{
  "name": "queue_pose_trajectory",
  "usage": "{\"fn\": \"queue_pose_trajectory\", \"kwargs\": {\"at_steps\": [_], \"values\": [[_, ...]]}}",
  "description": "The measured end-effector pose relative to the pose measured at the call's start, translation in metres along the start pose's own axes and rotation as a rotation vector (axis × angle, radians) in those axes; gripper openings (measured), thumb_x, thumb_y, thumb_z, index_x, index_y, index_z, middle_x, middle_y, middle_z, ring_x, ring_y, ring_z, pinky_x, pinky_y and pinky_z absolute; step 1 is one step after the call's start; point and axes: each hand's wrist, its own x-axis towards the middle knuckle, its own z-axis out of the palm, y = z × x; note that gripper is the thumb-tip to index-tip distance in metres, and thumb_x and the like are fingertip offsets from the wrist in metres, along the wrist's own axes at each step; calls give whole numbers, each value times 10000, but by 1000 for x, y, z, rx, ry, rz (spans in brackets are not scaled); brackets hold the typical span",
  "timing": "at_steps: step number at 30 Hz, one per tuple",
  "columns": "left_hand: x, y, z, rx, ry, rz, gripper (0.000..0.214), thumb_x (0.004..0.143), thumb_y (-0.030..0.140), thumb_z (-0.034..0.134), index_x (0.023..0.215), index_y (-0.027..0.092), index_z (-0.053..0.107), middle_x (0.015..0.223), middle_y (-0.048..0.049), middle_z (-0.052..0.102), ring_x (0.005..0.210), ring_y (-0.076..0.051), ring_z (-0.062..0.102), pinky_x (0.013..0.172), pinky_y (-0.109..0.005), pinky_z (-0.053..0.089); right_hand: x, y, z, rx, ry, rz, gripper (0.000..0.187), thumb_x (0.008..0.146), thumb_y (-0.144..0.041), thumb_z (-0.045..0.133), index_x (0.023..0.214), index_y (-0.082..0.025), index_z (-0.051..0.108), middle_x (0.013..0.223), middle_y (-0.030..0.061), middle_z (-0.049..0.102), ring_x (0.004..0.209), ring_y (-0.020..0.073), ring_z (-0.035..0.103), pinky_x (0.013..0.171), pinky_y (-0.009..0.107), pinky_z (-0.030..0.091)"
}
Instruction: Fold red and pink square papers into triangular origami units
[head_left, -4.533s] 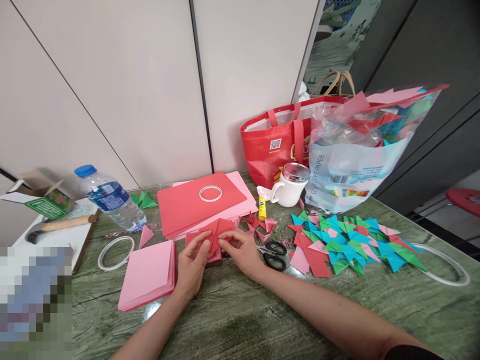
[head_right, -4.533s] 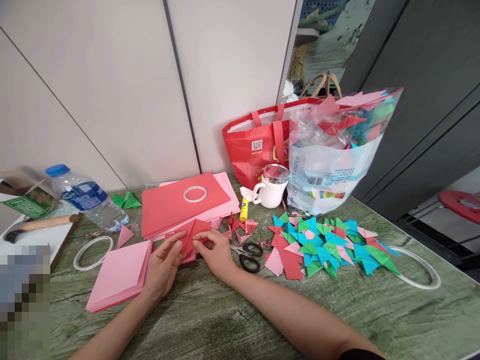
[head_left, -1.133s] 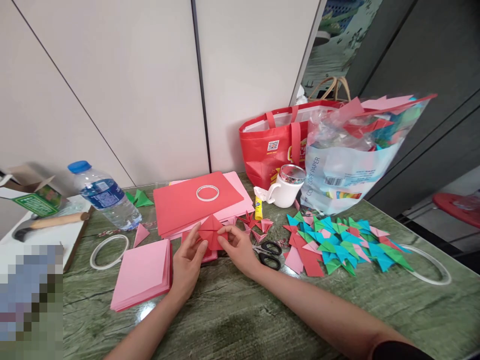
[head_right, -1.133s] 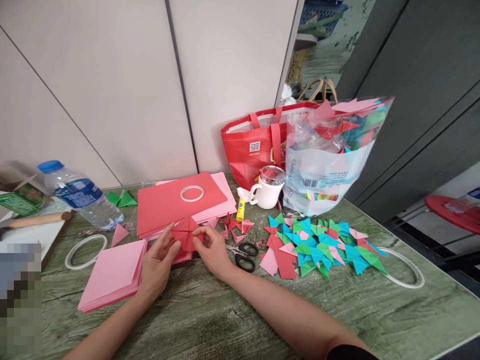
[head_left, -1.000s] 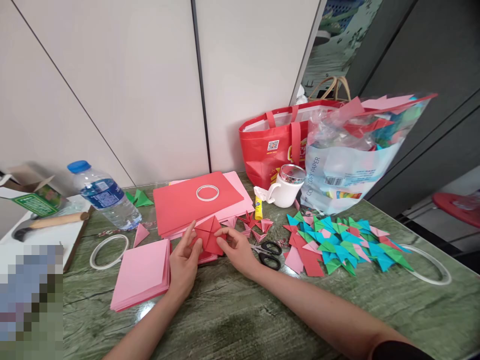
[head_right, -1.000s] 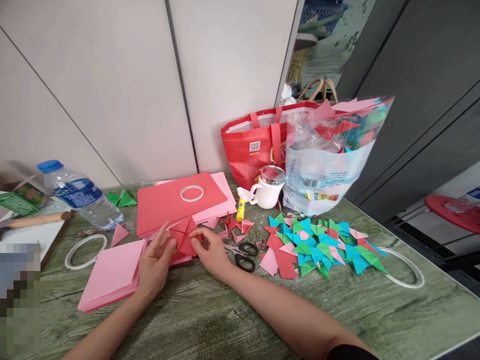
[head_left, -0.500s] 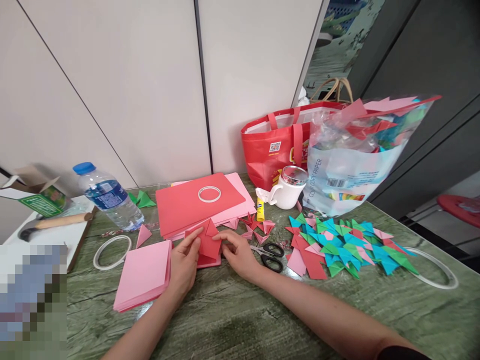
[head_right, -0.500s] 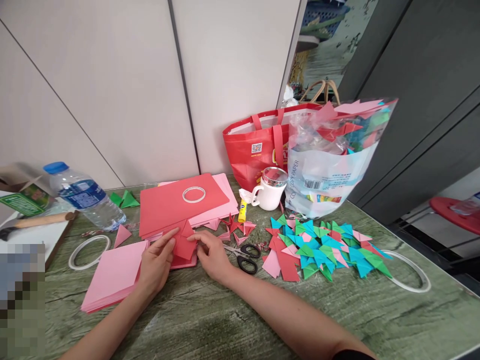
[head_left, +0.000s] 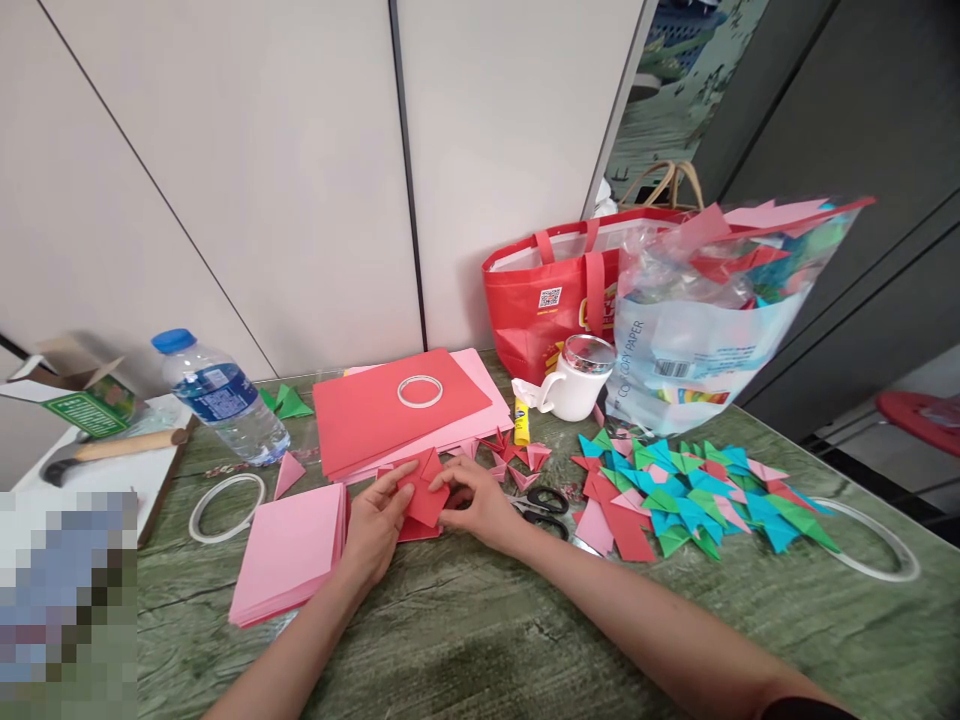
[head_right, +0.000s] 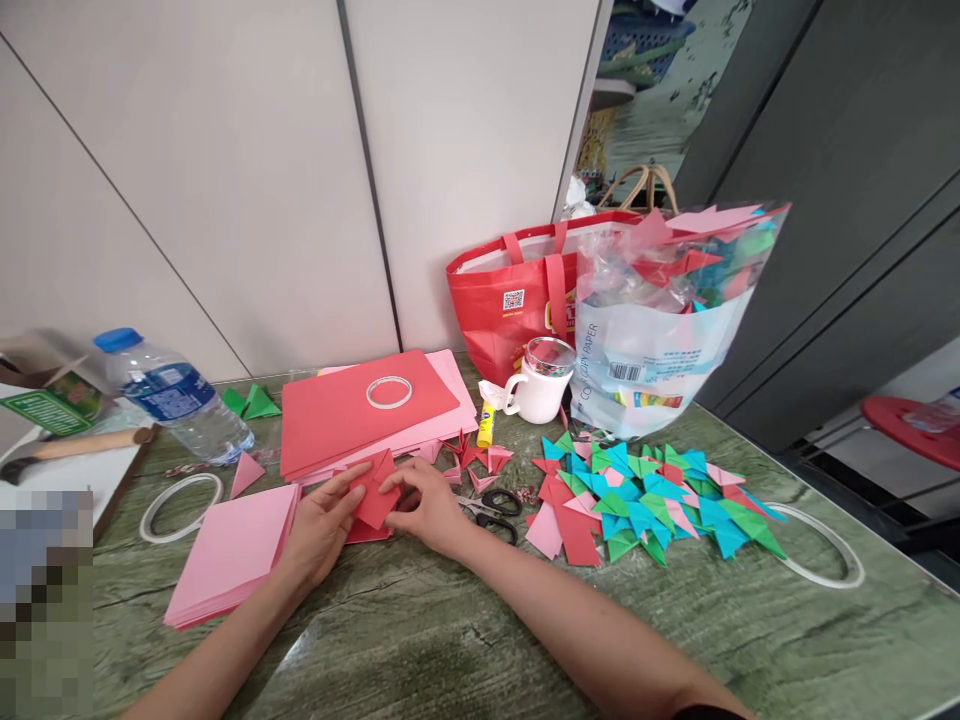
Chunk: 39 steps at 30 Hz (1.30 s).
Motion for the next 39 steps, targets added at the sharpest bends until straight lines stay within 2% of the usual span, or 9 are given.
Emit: {"fn": "queue_pose_trajectory", "kwargs": {"at_steps": [5,8,14,18,22,24,28,34,39], "values": [[1,0,-1,-39,-49,-5,437,570,217,776,993,157,683,1020,-114,689,952,-251,631,797,-356,524,3,4,-1,67,1,41,179,613,-156,720,780,-211,684,889,24,514,699,134,553,558,237,500],[2,-1,-2,-1,-43,0,440,577,218,771,1002,154,676,1014,-111,691,934,-244,636,787,-348,524,5,6,-4,109,-28,51,113,655,-234,710,766,-216,701,870,21,524,707,134,555,580,244,495],[0,1,-1,23,-73,-42,503,566,209,775,1053,165,654,994,-88,692,870,-211,644,752,-321,527,7,7,-11,114,-123,42,274,567,-339,784,796,-209,709,853,9,501,675,124,541,531,226,468],[-1,1,-2,-15,-79,-31,464,575,185,774,1028,183,674,946,-61,692,820,-161,630,722,-252,511,7,3,-9,86,-47,21,246,577,-369,780,739,-199,706,810,9,517,630,118,520,487,217,425],[-2,1,-1,-26,-78,-39,433,587,187,772,1011,186,685,831,-35,694,756,-134,614,712,-238,495,6,-1,-5,4,88,-23,189,667,-377,722,647,-193,683,739,17,588,698,153,552,594,258,433],[-3,3,0,-50,-74,-41,393,600,206,765,987,187,695,877,-47,694,822,-159,616,766,-273,493,6,-3,-4,-14,135,-25,200,693,-367,704,621,-185,664,704,17,610,692,155,558,639,273,434],[-5,4,3,-16,-81,-25,402,607,217,760,1003,205,689,1037,-58,668,995,-199,576,862,-305,461,5,-4,-2,12,196,17,208,656,-348,728,593,-169,642,679,22,625,657,151,559,619,262,435],[-4,0,1,71,-53,16,447,605,240,758,1041,201,669,1085,-60,653,1006,-214,570,886,-340,447,5,1,2,205,173,199,208,627,-345,734,621,-169,623,572,-3,618,529,137,561,550,260,466],[-5,-1,2,103,-77,47,491,577,208,773,1055,213,661,1124,-55,647,1079,-222,539,914,-331,427,4,1,2,152,205,193,197,648,-322,723,618,-166,605,569,0,614,534,142,566,549,263,470]]}}
